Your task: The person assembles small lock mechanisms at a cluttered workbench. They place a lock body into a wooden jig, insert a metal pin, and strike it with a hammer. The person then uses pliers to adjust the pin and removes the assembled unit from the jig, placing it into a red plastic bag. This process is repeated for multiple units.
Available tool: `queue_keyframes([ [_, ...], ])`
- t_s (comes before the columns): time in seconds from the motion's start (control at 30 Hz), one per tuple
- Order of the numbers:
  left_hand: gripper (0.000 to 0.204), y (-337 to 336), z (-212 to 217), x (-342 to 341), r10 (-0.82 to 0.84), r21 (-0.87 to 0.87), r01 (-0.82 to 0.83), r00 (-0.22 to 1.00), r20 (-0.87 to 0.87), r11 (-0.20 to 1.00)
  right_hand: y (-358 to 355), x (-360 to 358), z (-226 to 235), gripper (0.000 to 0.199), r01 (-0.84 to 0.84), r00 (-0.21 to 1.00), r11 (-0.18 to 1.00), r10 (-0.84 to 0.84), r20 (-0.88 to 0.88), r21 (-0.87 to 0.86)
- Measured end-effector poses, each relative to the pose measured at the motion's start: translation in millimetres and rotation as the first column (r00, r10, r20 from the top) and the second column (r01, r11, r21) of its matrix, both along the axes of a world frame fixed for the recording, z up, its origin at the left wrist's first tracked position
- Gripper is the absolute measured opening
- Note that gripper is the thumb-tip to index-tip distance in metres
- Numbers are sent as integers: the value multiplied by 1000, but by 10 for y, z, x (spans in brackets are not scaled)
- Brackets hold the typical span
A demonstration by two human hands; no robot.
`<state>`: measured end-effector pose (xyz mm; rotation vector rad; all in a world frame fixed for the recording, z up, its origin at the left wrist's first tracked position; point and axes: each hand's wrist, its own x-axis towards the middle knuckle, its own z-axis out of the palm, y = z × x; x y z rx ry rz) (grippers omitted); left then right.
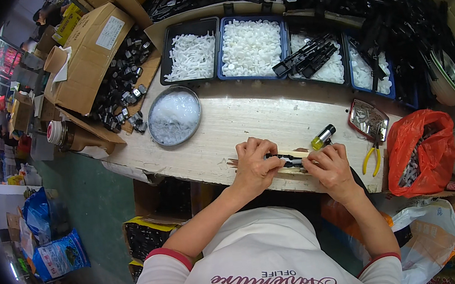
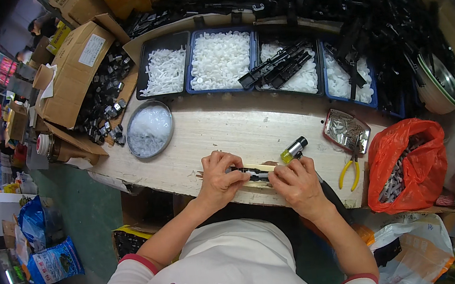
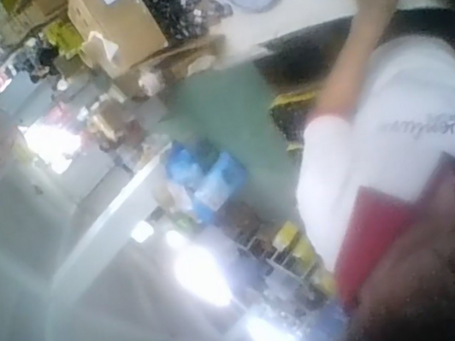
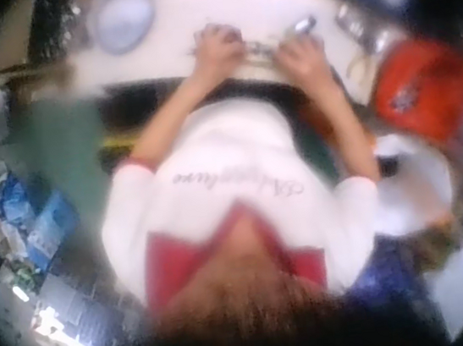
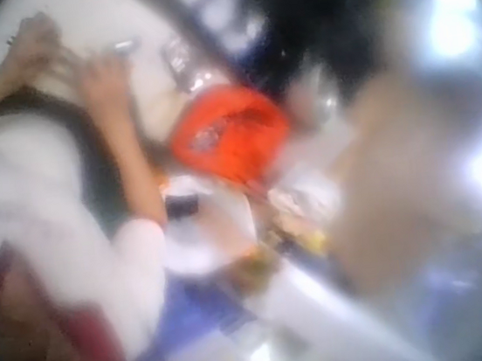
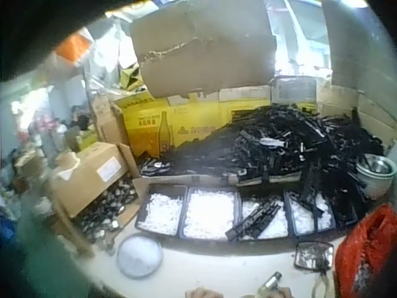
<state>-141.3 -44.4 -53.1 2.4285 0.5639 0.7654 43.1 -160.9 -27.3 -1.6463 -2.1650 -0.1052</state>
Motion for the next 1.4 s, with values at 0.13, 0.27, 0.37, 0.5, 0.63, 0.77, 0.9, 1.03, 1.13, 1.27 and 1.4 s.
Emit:
queue_keyframes([
  [0.13, 16, -3, -20, 11, 10, 43, -10, 1000, -13, 999, -1, -4, 7, 26, -32, 999, 999, 32, 1, -33],
  [0.27, 16, -5, -16, -10, 7, 54, -7, 1000, -1, 999, 6, -12, -32, 24, -15, 994, 999, 11, -111, -29],
  [0.37, 16, -18, -39, -28, 12, 76, -13, 1000, 22, 997, 79, 113, -84, 21, -57, 833, 969, -86, -547, -240],
  [0.5, 18, -11, -47, -28, 6, 58, -6, 1000, 9, 998, 385, 216, 93, 17, -77, 799, 914, -183, -573, -399],
  [0.63, 19, -24, 3, -31, 0, 43, 0, 1000, -5, 999, 791, 441, 155, 13, 158, 963, 985, -169, -210, -67],
  [0.77, 17, -28, -8, -26, 0, 18, 0, 1000, -2, 1000, 875, 849, 133, 14, 337, 939, 935, -325, -114, 109],
  [0.9, 21, -38, -33, -35, 13, 3, -13, 1000, -2, 1000, 807, 1353, 298, 10, 659, 734, 688, -677, -59, 304],
  [1.03, 19, -34, 7, -29, 5, -10, -5, 1000, 3, 1000, 808, 1701, 331, 22, 843, 538, 525, -822, -187, 120],
  [1.13, 17, -40, 4, -30, 9, -32, -9, 1000, -12, 999, 861, 1776, 379, 26, 876, 442, 480, -830, -340, -33],
  [1.27, 17, -45, 21, -22, 13, -9, -13, 1000, -7, 1000, 679, 1895, 466, 16, 785, 249, 569, -653, -715, -246],
  [1.4, 15, -30, 27, -14, 4, 54, -3, 1000, -19, 999, 421, 1670, 528, 12, 476, -48, 800, -390, -919, -364],
])
